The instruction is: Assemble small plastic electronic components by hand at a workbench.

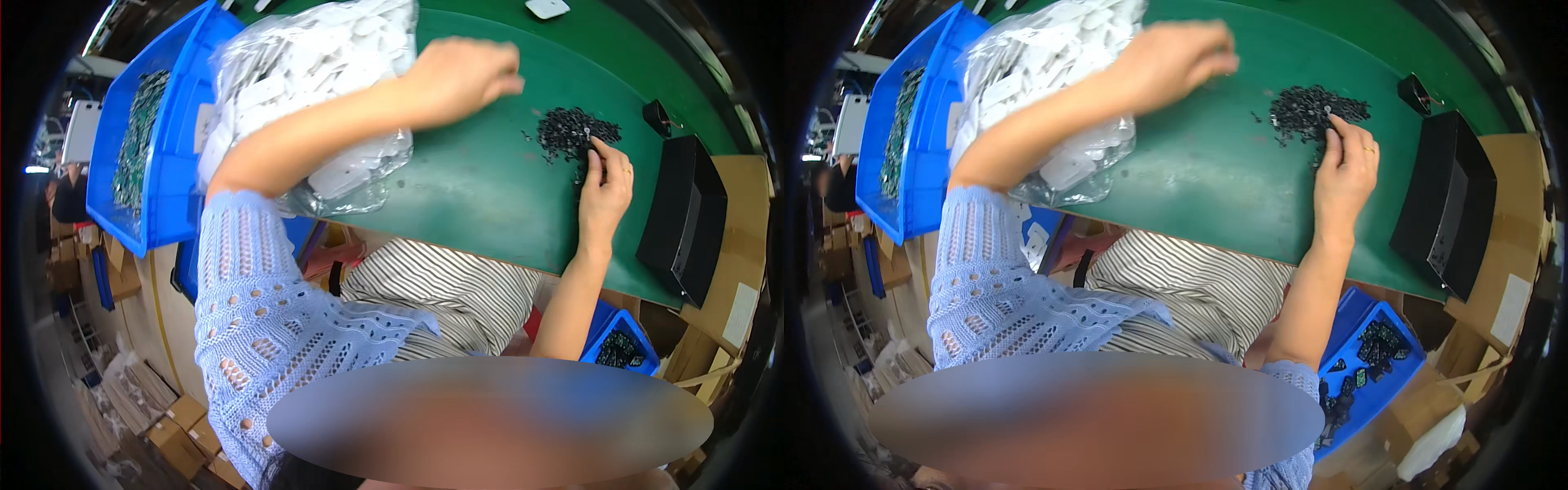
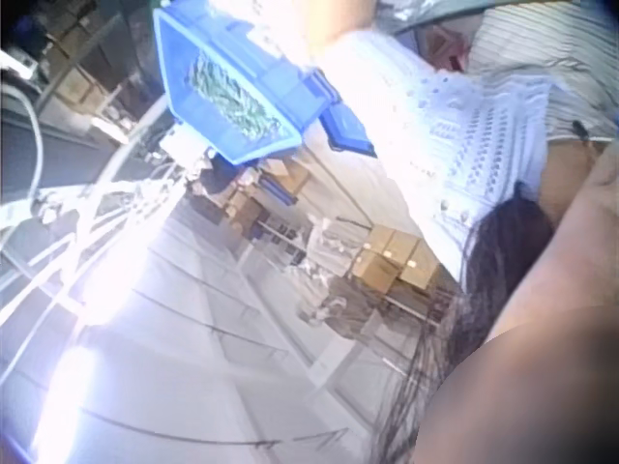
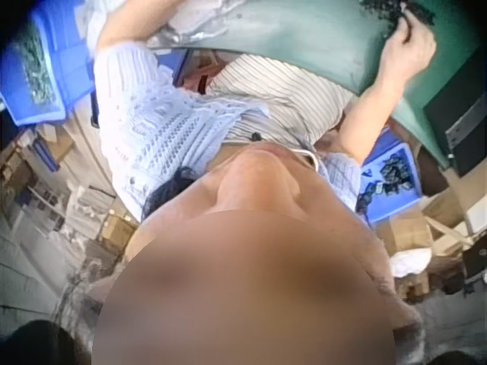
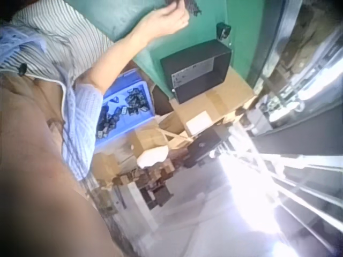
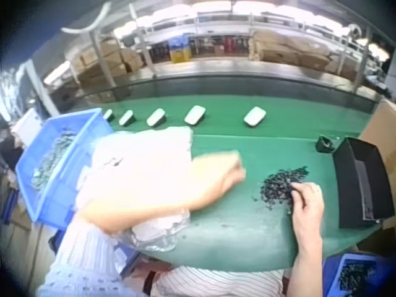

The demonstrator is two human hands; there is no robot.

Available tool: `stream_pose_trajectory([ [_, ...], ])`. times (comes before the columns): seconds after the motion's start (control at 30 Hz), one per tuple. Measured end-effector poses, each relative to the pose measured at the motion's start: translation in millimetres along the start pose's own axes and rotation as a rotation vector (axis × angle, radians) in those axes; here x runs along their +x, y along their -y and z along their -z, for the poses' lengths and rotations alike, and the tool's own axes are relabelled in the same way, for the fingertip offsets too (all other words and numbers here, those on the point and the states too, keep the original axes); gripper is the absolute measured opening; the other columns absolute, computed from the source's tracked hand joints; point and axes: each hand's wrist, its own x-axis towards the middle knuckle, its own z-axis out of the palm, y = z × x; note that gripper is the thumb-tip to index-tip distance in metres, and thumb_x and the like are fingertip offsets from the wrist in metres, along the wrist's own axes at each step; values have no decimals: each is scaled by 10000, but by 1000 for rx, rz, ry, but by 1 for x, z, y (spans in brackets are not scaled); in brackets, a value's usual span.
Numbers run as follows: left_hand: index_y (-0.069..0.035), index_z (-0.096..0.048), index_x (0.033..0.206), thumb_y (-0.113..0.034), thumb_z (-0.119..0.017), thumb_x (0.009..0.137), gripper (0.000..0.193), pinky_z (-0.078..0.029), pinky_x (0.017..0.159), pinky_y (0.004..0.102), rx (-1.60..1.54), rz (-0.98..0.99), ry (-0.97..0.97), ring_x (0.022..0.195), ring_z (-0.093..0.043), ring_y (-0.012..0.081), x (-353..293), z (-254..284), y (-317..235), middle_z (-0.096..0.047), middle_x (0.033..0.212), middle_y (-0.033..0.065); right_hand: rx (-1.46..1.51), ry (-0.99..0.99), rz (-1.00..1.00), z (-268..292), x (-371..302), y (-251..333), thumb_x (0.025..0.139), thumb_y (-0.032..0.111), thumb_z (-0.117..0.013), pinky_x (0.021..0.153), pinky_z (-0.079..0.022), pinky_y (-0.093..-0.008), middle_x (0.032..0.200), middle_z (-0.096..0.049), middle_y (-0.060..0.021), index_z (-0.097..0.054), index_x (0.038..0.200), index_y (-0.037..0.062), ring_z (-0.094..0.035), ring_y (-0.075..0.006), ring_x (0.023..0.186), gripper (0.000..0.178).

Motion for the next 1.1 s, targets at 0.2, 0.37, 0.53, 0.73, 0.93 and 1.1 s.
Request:
stream_pose_trajectory([
  [0.2,-54,-593,882,-155,-606,804,128,-470,665,376,147,271,-77,741,-569,291,-118,53,2,-584,811,99,-1,-11,-86,-3,0,2,831,36,-565,662,-450,-304,831,-586,-58,-630,970,67,-534,-194,758,156],
  [0.37,-13,-618,939,-217,-589,824,236,-441,783,386,443,448,-226,890,-540,332,-147,81,87,-601,894,153,142,-74,-204,-11,-3,1,849,71,-575,626,-446,-284,815,-575,-52,-617,963,39,-526,-153,710,126],
  [0.53,-7,-631,951,-334,-639,789,365,-430,822,397,525,545,-106,953,-525,340,-126,77,110,-612,928,163,23,-158,-133,-11,-5,-3,875,104,-559,580,-444,-247,793,-590,-53,-610,919,19,-535,-124,651,108],
  [0.73,-22,-562,1027,-281,-731,718,437,-452,690,371,259,645,-311,746,-565,295,-142,83,129,-608,869,147,566,-114,-427,-9,-2,3,857,113,-599,557,-435,-188,745,-601,-9,-630,918,17,-525,-61,617,118],
  [0.93,-89,-582,1140,-53,-654,778,370,-429,521,220,-195,708,-408,610,-512,77,-131,94,23,-560,841,37,524,-112,-202,-11,-2,5,852,54,-578,568,-422,-182,764,-546,-11,-685,945,66,-519,-74,655,142],
  [1.1,-143,-627,1129,80,-549,781,421,-410,501,201,-584,375,-144,643,-484,79,-80,59,-42,-491,807,30,834,30,-259,7,-8,46,863,30,-553,608,-429,-186,839,-555,-12,-619,1053,58,-531,-65,711,204],
])
